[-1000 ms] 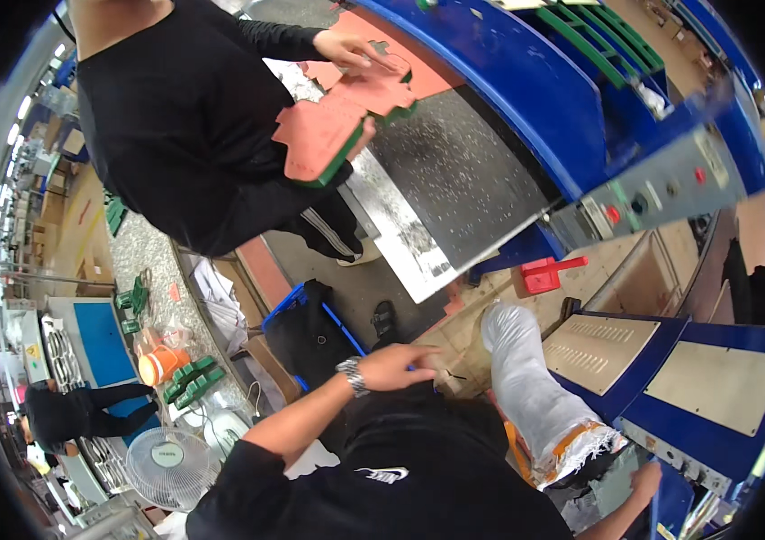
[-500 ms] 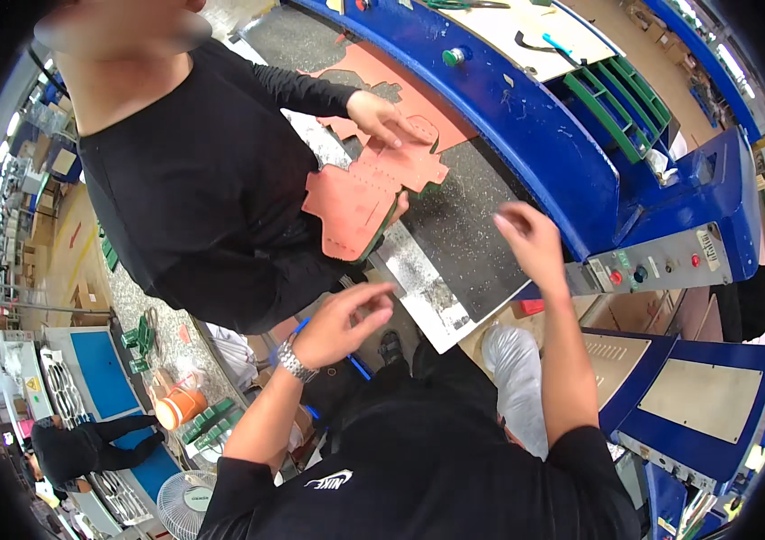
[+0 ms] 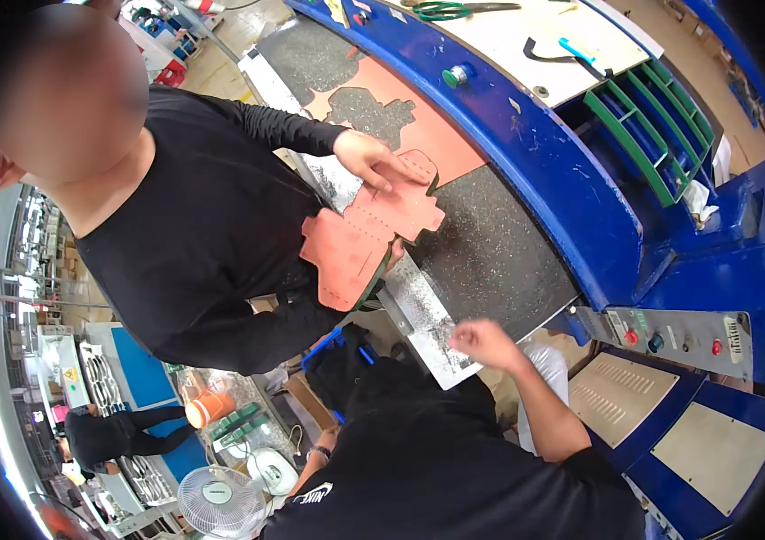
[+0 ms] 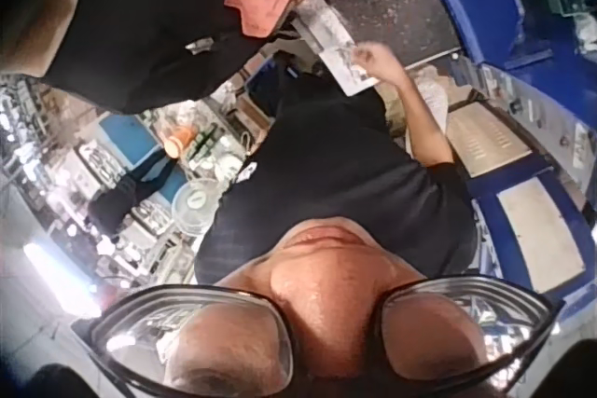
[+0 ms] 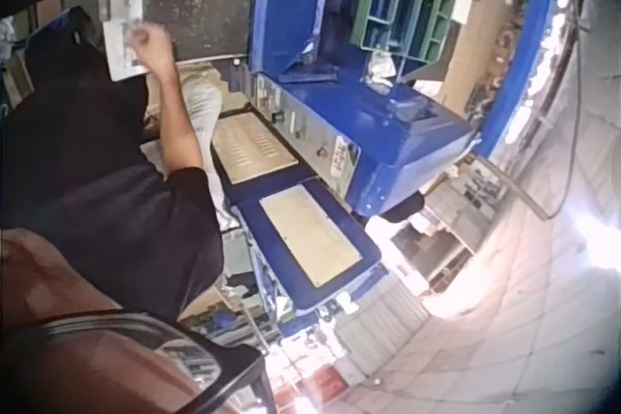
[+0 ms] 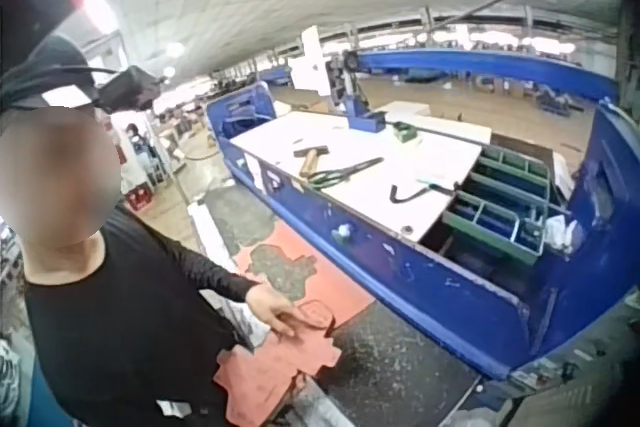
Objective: The person uses green-handled scissors to cut black fabric pieces on a workbench. They trim the edges of the fabric and then fold the cut pieces. A coworker is visible in the background working with a pink material and a green template.
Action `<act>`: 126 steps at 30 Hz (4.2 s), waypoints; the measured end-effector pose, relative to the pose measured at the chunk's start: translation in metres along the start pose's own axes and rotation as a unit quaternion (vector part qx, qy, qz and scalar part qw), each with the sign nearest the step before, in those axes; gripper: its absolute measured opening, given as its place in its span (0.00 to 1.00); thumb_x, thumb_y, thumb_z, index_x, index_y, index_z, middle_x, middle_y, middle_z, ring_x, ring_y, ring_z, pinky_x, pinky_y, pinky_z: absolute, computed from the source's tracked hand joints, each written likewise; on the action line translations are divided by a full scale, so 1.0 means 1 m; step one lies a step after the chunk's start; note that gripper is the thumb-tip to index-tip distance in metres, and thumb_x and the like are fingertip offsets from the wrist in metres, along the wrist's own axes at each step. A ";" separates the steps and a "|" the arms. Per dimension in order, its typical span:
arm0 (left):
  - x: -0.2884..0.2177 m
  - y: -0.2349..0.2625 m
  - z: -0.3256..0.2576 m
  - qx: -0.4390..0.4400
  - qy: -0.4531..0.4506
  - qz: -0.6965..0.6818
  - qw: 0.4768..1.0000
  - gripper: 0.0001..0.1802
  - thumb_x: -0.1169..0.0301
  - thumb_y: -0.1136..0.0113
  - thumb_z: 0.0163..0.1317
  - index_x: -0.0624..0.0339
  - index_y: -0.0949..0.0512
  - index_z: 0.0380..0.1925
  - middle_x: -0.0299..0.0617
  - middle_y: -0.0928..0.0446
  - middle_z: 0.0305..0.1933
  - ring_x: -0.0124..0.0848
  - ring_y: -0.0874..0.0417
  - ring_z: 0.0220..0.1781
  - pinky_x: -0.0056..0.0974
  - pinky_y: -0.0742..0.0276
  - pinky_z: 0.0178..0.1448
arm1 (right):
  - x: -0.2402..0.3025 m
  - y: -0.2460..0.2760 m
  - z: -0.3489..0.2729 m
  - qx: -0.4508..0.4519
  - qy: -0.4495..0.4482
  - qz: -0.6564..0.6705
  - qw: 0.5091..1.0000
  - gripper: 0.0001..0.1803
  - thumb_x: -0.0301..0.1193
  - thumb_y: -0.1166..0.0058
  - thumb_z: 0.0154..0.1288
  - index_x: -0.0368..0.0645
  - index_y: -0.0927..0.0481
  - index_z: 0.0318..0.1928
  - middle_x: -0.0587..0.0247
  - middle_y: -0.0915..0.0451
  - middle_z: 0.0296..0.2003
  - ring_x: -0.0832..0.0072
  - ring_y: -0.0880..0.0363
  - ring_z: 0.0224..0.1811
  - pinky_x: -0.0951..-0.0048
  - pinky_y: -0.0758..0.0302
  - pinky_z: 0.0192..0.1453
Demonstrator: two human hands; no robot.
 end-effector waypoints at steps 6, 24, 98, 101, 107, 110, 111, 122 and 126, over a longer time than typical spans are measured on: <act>0.006 0.033 0.044 0.061 -0.110 -0.057 0.990 0.15 0.70 0.44 0.68 0.62 0.21 0.53 0.42 0.17 0.43 0.32 0.17 0.44 0.36 0.23 0.49 | -0.051 -0.052 -0.052 0.185 -0.092 -0.094 0.974 0.19 0.45 0.35 0.61 0.42 0.16 0.40 0.58 0.16 0.30 0.72 0.19 0.33 0.70 0.23 0.40; -0.147 0.097 0.134 0.135 -0.140 -0.032 0.980 0.33 0.67 0.37 0.60 0.51 0.31 0.67 0.40 0.23 0.58 0.36 0.23 0.61 0.50 0.28 0.63 | 0.002 -0.084 -0.087 -0.133 -0.215 -0.155 0.955 0.21 0.42 0.36 0.59 0.38 0.18 0.46 0.48 0.16 0.34 0.58 0.16 0.37 0.62 0.22 0.43; -0.409 0.046 0.016 -0.056 -0.604 -0.036 0.794 0.40 0.67 0.26 0.47 0.52 0.29 0.63 0.39 0.32 0.62 0.40 0.32 0.65 0.53 0.34 0.59 | -0.050 -0.021 0.064 -0.489 -0.085 -0.290 0.818 0.49 0.21 0.35 0.43 0.37 0.40 0.70 0.47 0.30 0.63 0.52 0.35 0.69 0.54 0.43 0.67; -0.425 0.043 0.029 -0.112 -0.565 -0.063 0.815 0.37 0.66 0.28 0.50 0.53 0.28 0.62 0.41 0.31 0.60 0.42 0.32 0.64 0.51 0.34 0.58 | -0.043 -0.014 0.068 -0.477 -0.067 -0.295 0.825 0.50 0.23 0.34 0.42 0.36 0.41 0.70 0.47 0.31 0.64 0.51 0.36 0.69 0.55 0.43 0.68; -0.494 0.012 0.077 -0.189 -0.555 0.026 0.809 0.34 0.64 0.28 0.50 0.56 0.26 0.60 0.41 0.29 0.58 0.42 0.31 0.61 0.50 0.37 0.56 | -0.041 -0.013 0.067 -0.473 -0.076 -0.285 0.830 0.53 0.23 0.32 0.40 0.36 0.41 0.70 0.45 0.32 0.64 0.50 0.37 0.69 0.55 0.44 0.68; -0.506 0.008 0.096 -0.222 -0.570 0.068 0.788 0.34 0.64 0.27 0.48 0.56 0.25 0.58 0.40 0.27 0.56 0.40 0.31 0.60 0.50 0.41 0.51 | -0.039 -0.012 0.067 -0.472 -0.068 -0.290 0.830 0.55 0.23 0.29 0.37 0.35 0.41 0.70 0.44 0.32 0.64 0.49 0.36 0.69 0.55 0.44 0.68; -0.507 0.008 0.103 -0.218 -0.578 0.065 0.784 0.34 0.64 0.27 0.48 0.56 0.25 0.57 0.40 0.27 0.55 0.40 0.31 0.60 0.50 0.41 0.51 | -0.037 -0.010 0.068 -0.474 -0.066 -0.293 0.828 0.55 0.24 0.28 0.37 0.35 0.41 0.70 0.44 0.31 0.64 0.49 0.36 0.68 0.55 0.43 0.68; -0.576 -0.081 0.067 -0.259 -0.710 0.554 0.348 0.34 0.66 0.38 0.63 0.48 0.36 0.69 0.42 0.26 0.58 0.39 0.23 0.57 0.55 0.22 0.56 | -0.039 -0.010 0.072 -0.480 -0.052 -0.290 0.826 0.57 0.32 0.22 0.38 0.34 0.40 0.70 0.43 0.30 0.61 0.48 0.34 0.66 0.55 0.42 0.68; -0.574 -0.060 0.058 -0.172 -0.696 0.638 0.283 0.30 0.66 0.38 0.63 0.51 0.33 0.65 0.43 0.29 0.56 0.40 0.25 0.53 0.53 0.23 0.51 | -0.038 -0.013 0.072 -0.482 -0.065 -0.297 0.822 0.57 0.35 0.21 0.39 0.34 0.40 0.70 0.43 0.30 0.61 0.49 0.34 0.66 0.55 0.41 0.67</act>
Point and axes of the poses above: each hand's wrist, its own z-axis towards the middle knuckle, its own y-axis out of the back of the hand, x = y × z, the point moved 1 cm from there along z, towards the middle knuckle
